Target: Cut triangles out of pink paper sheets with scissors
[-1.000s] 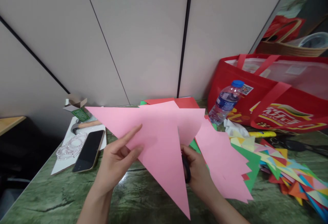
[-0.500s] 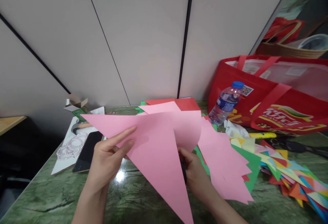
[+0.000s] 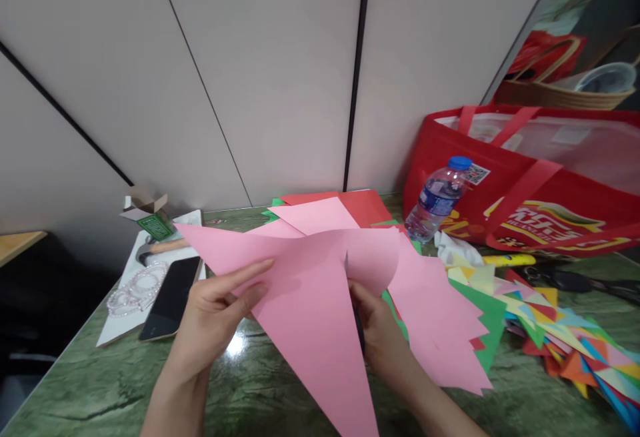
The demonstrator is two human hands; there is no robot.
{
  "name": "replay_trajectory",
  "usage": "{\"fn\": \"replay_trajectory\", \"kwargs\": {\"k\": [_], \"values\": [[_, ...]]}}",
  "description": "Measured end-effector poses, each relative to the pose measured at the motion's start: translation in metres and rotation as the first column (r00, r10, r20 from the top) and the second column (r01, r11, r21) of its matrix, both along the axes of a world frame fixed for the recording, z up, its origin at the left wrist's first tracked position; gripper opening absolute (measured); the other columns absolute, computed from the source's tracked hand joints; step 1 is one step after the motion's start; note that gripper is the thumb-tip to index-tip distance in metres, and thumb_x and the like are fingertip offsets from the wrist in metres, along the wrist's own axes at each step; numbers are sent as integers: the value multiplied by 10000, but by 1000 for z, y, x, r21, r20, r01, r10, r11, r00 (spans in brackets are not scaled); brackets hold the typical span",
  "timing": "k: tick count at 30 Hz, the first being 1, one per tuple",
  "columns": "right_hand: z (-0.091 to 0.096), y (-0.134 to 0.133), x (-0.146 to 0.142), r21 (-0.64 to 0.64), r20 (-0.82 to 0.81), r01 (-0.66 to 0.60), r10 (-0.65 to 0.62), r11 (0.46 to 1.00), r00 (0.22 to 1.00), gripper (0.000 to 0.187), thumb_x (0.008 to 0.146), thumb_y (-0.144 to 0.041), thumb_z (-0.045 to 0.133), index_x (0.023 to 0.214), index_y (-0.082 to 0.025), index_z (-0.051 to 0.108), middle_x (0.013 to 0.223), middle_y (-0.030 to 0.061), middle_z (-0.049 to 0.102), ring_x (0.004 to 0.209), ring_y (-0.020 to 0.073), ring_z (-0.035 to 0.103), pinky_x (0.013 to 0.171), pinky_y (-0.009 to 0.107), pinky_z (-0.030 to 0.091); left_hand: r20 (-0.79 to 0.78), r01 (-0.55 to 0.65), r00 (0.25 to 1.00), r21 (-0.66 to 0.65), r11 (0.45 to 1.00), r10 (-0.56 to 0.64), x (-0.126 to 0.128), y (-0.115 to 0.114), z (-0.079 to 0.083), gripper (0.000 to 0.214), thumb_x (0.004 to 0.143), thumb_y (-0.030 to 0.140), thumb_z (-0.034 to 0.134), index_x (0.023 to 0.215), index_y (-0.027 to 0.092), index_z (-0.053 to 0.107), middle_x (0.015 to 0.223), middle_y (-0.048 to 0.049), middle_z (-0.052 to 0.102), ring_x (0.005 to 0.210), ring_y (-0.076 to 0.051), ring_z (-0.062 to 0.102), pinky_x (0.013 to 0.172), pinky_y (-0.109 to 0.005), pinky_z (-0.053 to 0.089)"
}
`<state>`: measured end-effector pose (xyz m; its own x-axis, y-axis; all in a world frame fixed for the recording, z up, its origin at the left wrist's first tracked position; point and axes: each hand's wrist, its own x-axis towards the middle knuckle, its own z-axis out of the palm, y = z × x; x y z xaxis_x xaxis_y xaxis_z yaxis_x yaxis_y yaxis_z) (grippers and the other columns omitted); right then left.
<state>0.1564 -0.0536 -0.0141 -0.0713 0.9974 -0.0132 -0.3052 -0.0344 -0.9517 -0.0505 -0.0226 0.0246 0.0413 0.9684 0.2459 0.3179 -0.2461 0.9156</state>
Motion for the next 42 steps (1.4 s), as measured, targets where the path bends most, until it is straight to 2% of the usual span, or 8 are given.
{"fn": "replay_trajectory", "kwargs": {"k": [3, 8, 16, 27, 34, 42], "values": [[0, 0, -1, -3, 14, 10, -10, 1000, 1000, 329, 616, -107, 638, 924, -220, 662, 880, 17, 732, 837, 208, 667, 704, 304, 530, -24, 9, 1000, -1, 1000, -9, 0, -1, 1, 286, 711, 202, 677, 984, 258, 738, 426, 95, 183, 417, -54, 116, 356, -191, 121], [-3, 0, -1, 10, 4, 29, -29, 1000, 1000, 321, 619, -102, 654, 916, -223, 659, 902, 13, 729, 855, 201, 662, 701, 285, 524, -61, 2, 998, -1, 1000, -3, 2, -1, 4, 291, 732, 199, 658, 1010, 250, 728, 436, 92, 170, 405, -50, 110, 360, -197, 74], [-2, -1, 0, -5, -12, 51, -51, 999, 999, 313, 595, -95, 644, 885, -213, 665, 893, 17, 732, 805, 194, 663, 664, 274, 520, -79, -5, 997, 12, 1000, 6, 2, -2, 5, 295, 720, 218, 666, 1008, 221, 730, 402, 100, 183, 373, -48, 123, 330, -197, 73], [-1, 1, 0, 2, 8, 70, -70, 998, 998, 288, 593, -127, 641, 862, -221, 679, 845, 14, 740, 757, 193, 664, 653, 287, 531, -99, -15, 995, 0, 1000, 15, 2, -2, 4, 315, 729, 247, 668, 1041, 245, 715, 417, 99, 161, 385, -53, 115, 335, -201, 65], [4, 0, -2, -36, 4, 89, -89, 995, 996, 212, 579, -121, 612, 765, -206, 666, 750, -1, 731, 691, 181, 657, 613, 270, 525, -89, -13, 996, -16, 1000, 12, 3, -3, 5, 319, 731, 260, 663, 1044, 228, 716, 421, 97, 160, 385, -53, 107, 342, -209, 63], [1, -1, -2, -70, -21, 104, -106, 992, 994, 172, 566, -197, 679, 738, -194, 680, 738, 10, 725, 684, 195, 649, 575, 269, 511, -91, -25, 996, -34, 999, 22, 2, -5, 5, 340, 716, 265, 670, 1052, 243, 713, 426, 92, 164, 407, -62, 103, 354, -216, 62]]}}
